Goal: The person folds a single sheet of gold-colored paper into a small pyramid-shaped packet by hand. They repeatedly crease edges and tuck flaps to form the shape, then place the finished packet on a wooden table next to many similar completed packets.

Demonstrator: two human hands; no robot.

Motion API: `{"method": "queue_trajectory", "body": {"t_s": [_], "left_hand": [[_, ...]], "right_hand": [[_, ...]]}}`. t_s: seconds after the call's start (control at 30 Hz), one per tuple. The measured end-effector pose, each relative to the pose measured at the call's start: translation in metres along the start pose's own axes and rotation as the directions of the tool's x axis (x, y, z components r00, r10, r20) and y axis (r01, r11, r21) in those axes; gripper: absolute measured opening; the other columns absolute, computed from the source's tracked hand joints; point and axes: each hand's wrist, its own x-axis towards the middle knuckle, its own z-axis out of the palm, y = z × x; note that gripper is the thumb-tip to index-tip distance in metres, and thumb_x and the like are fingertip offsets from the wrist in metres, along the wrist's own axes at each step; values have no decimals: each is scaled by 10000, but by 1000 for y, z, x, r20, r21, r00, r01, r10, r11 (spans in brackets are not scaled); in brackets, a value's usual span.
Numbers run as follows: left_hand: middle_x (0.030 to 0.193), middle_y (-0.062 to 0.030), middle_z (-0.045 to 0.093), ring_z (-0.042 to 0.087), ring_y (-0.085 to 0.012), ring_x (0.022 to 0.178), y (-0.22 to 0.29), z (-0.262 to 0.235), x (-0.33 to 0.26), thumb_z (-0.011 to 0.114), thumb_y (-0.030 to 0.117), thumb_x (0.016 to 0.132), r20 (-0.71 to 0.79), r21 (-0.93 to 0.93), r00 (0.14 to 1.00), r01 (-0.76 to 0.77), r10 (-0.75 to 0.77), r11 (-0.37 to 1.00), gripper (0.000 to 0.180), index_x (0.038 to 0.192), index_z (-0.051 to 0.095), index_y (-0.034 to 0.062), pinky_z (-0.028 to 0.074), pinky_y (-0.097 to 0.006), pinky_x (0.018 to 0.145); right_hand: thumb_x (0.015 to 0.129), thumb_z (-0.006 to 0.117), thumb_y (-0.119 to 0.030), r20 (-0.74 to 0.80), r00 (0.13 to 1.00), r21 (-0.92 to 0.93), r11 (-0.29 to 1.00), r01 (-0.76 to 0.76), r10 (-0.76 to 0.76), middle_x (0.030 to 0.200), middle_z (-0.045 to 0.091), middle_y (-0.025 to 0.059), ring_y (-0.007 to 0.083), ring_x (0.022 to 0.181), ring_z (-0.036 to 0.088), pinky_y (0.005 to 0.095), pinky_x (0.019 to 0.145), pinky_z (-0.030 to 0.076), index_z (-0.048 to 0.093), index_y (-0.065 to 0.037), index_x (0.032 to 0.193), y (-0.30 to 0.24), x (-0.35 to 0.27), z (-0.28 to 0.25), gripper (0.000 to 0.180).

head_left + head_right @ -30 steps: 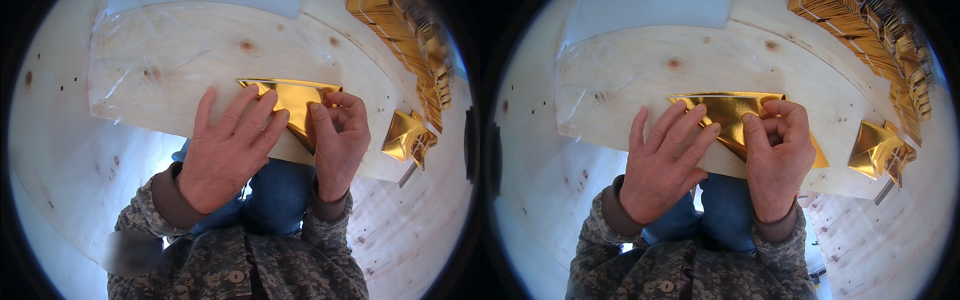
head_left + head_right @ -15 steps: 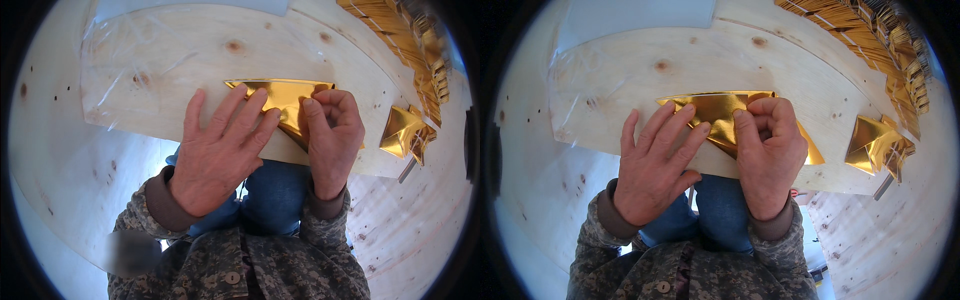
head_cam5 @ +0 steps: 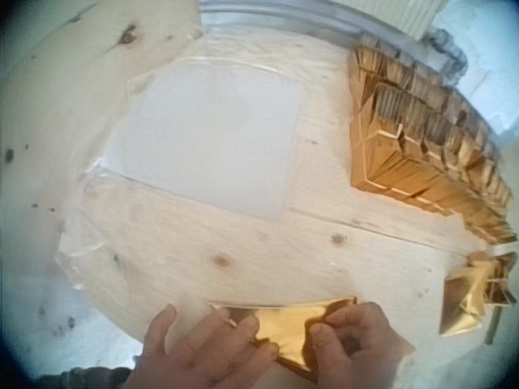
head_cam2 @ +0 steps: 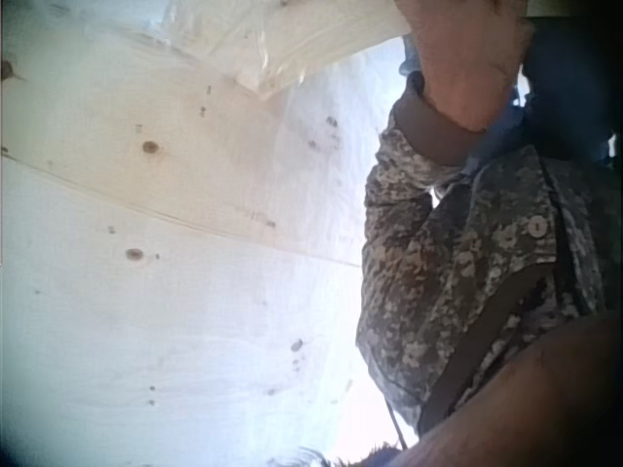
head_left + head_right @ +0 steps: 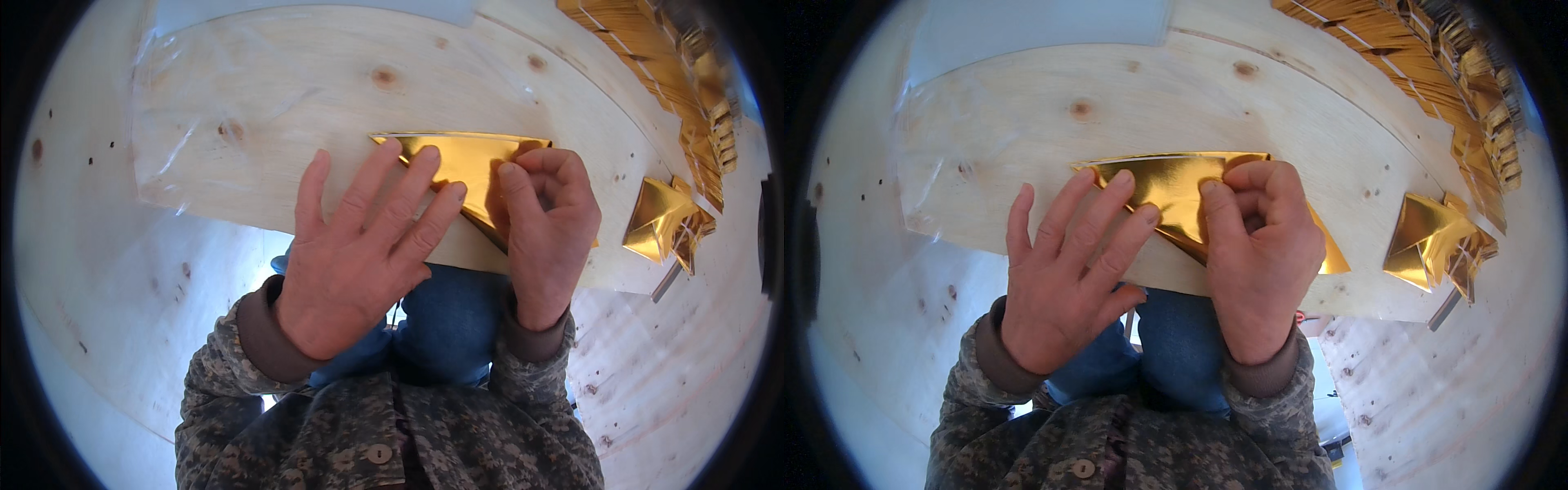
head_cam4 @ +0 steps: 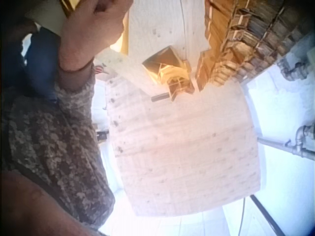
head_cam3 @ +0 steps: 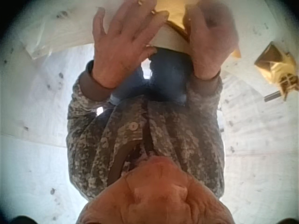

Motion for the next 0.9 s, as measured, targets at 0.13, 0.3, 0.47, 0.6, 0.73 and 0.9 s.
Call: {"method": "queue_trajectory", "body": {"t_s": [0.13, 0.3, 0.47, 0.6, 0.73, 0.9], "left_hand": [[1529, -85, 498, 440, -298, 1434, 0, -2, -4, 701, 416, 841, -28, 41, 999, -14, 16, 999, 667, 1441, 563, 158, 179, -615, 1194], [1545, -91, 480, 422, -288, 1452, 0, -4, -3, 715, 391, 827, 23, 10, 1000, 8, -8, 1000, 678, 1437, 569, 132, 162, -600, 1211], [1575, -94, 444, 396, -295, 1470, 0, -3, -2, 732, 370, 807, 48, -23, 999, 25, -23, 999, 712, 1454, 552, 131, 150, -602, 1213], [1580, -92, 438, 384, -307, 1476, -1, -2, -2, 730, 370, 807, 48, -33, 999, 23, -22, 999, 717, 1458, 547, 131, 147, -612, 1209], [1579, -94, 438, 383, -315, 1475, -1, -2, -1, 742, 364, 790, 48, -17, 999, 19, -18, 1000, 731, 1455, 549, 128, 155, -621, 1202], [1569, -99, 446, 384, -328, 1470, 0, -3, 1, 771, 355, 759, 65, -27, 998, 25, -23, 999, 758, 1447, 552, 125, 178, -621, 1191]], "right_hand": [[919, 714, 2, 6, 1000, 62, 998, 2, -2, 664, 659, 37, 55, 570, 599, 200, 515, 447, 614, 0, 961, -6, -2, 1, 108], [934, 700, 4, 38, 999, 49, 999, 21, -23, 686, 657, 30, 47, 598, 593, 191, 537, 451, 605, 8, 965, -8, -1, -1, 100], [944, 690, 4, 47, 999, 69, 997, 16, -19, 703, 649, 25, 41, 616, 583, 185, 558, 451, 601, 7, 961, -7, 0, -1, 91], [944, 687, 5, 43, 997, 43, 997, 64, -66, 700, 646, 23, 39, 616, 581, 183, 560, 449, 600, 5, 957, -7, 1, 0, 88], [940, 686, 7, 45, 999, 88, 996, -7, 3, 699, 650, 20, 36, 613, 584, 182, 555, 447, 609, 3, 949, -7, 0, -1, 77], [920, 708, -7, 22, 1000, 89, 996, -21, 19, 678, 665, 28, 43, 589, 584, 198, 545, 450, 632, 1, 930, -5, 2, 0, 76]]}}
